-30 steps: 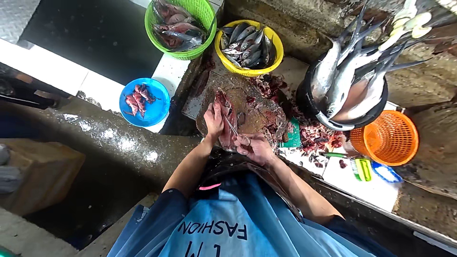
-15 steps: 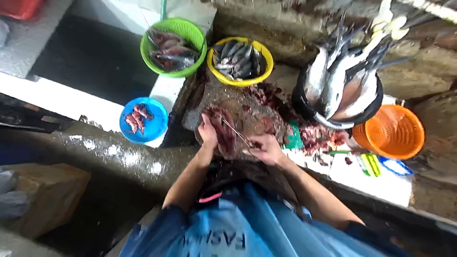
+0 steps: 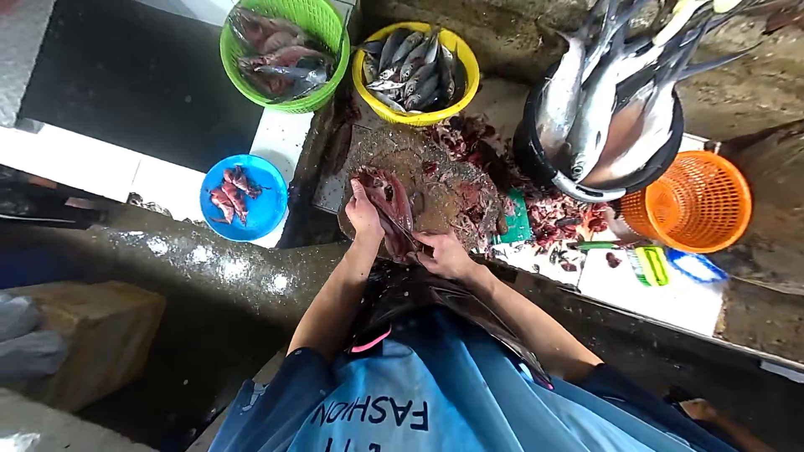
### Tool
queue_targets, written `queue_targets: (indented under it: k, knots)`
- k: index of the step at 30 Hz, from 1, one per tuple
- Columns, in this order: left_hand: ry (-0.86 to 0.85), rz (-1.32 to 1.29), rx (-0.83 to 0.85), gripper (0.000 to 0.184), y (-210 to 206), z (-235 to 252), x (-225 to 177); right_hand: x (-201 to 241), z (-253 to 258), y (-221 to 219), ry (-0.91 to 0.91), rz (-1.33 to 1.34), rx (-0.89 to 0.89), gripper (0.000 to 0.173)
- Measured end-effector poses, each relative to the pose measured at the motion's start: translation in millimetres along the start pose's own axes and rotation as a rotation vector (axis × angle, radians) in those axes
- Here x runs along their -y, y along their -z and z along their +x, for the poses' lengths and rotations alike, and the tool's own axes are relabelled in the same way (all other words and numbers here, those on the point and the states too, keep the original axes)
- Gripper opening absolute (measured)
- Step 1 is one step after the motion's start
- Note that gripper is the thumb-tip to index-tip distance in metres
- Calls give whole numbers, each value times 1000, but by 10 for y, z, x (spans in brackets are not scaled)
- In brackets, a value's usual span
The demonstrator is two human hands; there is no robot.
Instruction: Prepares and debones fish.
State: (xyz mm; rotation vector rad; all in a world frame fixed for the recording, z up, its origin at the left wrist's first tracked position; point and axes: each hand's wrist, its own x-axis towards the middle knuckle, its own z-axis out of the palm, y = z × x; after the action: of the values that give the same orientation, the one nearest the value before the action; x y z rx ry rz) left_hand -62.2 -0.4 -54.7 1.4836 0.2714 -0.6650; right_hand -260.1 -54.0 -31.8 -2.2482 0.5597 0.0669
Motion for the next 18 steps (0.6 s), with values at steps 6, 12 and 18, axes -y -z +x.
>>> queue_targets:
  k: [6, 12, 18]
  knots:
    - [137, -133, 9, 71, -67, -112, -84, -203, -68, -40, 162, -43, -122, 43]
    - [143, -28, 58, 70, 81, 54, 5, -295, -221, 105, 309, -62, -528, 38]
    - [-146, 824, 139, 86, 211, 614, -335, -383, -101, 513, -392, 435, -278, 21]
